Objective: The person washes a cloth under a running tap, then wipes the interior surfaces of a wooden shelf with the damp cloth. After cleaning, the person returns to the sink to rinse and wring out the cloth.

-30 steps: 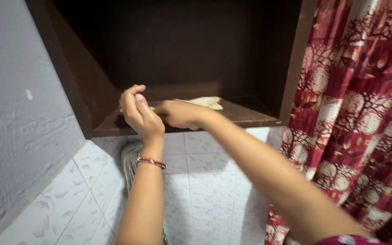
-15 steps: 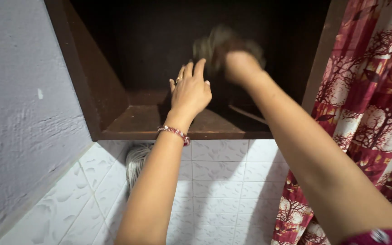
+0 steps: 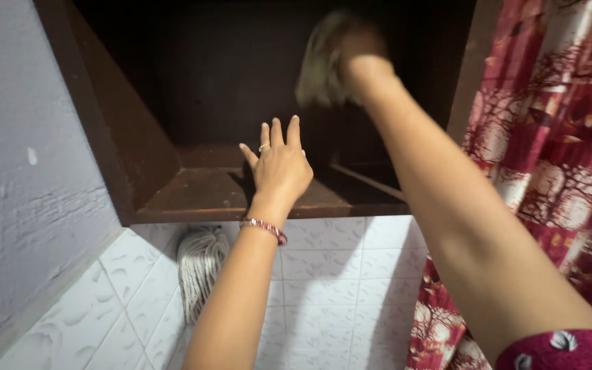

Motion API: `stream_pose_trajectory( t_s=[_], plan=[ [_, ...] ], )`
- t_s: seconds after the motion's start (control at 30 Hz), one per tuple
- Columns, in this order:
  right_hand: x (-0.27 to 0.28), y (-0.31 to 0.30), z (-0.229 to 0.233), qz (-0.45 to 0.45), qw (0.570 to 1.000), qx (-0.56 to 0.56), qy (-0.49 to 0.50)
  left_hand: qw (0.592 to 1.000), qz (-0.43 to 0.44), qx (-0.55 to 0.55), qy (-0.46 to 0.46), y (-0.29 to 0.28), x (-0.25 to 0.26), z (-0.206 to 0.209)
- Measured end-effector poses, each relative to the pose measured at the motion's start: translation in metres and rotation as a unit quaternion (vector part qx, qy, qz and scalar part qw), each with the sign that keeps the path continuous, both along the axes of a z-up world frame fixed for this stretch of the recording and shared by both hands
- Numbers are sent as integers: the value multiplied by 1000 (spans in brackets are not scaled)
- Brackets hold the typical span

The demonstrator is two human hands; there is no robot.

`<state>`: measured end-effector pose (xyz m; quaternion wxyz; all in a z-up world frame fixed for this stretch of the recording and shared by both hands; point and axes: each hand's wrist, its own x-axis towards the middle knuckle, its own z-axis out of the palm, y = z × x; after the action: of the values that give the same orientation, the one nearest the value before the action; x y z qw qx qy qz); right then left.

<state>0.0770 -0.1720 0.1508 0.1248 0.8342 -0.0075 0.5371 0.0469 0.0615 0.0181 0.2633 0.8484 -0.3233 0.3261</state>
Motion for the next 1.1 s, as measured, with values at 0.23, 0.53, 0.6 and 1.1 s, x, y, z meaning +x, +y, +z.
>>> stream_pose_trajectory(
  t_s=[0.23, 0.53, 0.6, 1.1],
  plan=[
    [4, 83, -61, 69, 980, -95, 161, 994, 89, -25, -55, 39, 5, -6],
    [26, 47, 29, 76, 993, -19, 84, 994, 106, -29, -7, 80, 21, 6],
    [51, 49, 41, 93, 994, -23, -43, 993, 95, -64, -23, 85, 28, 4],
    [57, 131, -12, 41, 950, -161, 265, 968, 184, -164, -50, 84, 31, -9]
  ],
)
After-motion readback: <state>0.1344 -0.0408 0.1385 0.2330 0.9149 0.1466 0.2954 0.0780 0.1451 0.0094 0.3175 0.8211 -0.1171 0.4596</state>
